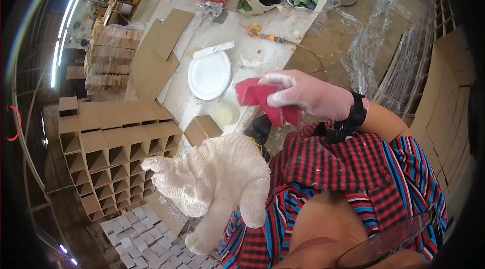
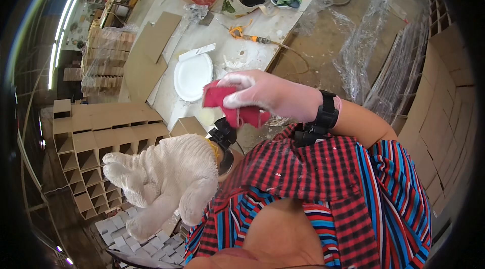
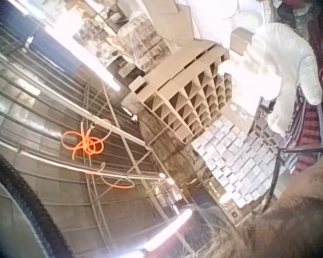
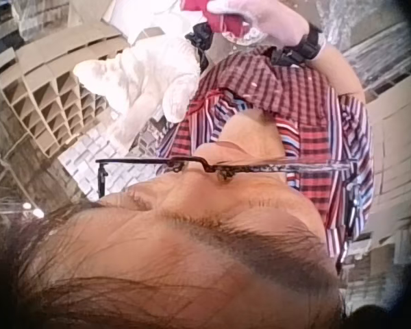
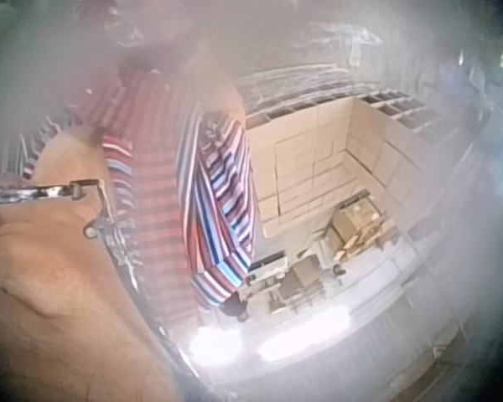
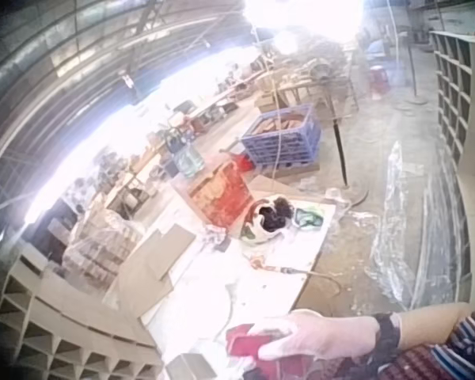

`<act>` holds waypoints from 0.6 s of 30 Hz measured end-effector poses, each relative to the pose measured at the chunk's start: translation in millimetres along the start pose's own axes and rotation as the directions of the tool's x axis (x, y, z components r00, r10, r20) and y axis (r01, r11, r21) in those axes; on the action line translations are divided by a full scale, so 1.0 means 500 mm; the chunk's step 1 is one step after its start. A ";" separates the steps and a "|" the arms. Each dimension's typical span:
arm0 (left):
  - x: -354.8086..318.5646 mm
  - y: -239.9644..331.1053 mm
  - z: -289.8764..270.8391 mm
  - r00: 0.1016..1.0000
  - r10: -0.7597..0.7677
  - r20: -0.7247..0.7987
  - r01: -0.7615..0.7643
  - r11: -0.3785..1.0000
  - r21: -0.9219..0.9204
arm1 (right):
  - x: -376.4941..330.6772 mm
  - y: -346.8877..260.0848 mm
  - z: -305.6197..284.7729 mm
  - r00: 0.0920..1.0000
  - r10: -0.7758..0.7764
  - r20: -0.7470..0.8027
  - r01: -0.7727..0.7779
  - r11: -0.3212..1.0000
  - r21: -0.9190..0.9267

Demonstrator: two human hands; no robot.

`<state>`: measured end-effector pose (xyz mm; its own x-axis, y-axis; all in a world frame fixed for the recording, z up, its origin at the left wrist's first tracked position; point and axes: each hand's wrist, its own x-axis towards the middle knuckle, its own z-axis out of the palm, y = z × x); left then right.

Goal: Applying a white paste or cleaning agent to the edges and surfaces of small wooden or cardboard boxes.

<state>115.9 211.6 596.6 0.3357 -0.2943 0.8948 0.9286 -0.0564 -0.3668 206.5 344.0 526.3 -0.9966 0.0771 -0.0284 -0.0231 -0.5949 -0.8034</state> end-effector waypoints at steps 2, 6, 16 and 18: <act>0.001 -0.001 -0.001 0.999 0.001 0.037 -0.003 0.999 0.046 | 0.010 0.000 0.007 0.983 -0.003 0.183 0.039 0.980 -0.197; 0.000 0.004 0.026 0.999 -0.018 0.050 0.016 0.998 0.057 | 0.012 0.024 0.004 0.983 0.004 0.183 0.093 0.849 -0.520; -0.006 0.014 0.010 0.994 -0.083 0.067 0.081 0.996 0.031 | 0.025 0.023 0.006 0.994 0.022 -0.106 -0.041 0.982 -0.184; 0.001 0.017 0.015 0.992 -0.107 0.063 0.102 0.992 0.079 | 0.010 0.009 -0.001 0.996 0.009 -0.087 -0.017 0.996 -0.091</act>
<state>125.2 218.1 595.8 0.2439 -0.2258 0.9432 0.9675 -0.0107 -0.2527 201.2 341.8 522.3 -0.9862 0.1410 -0.0869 0.0008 -0.5207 -0.8538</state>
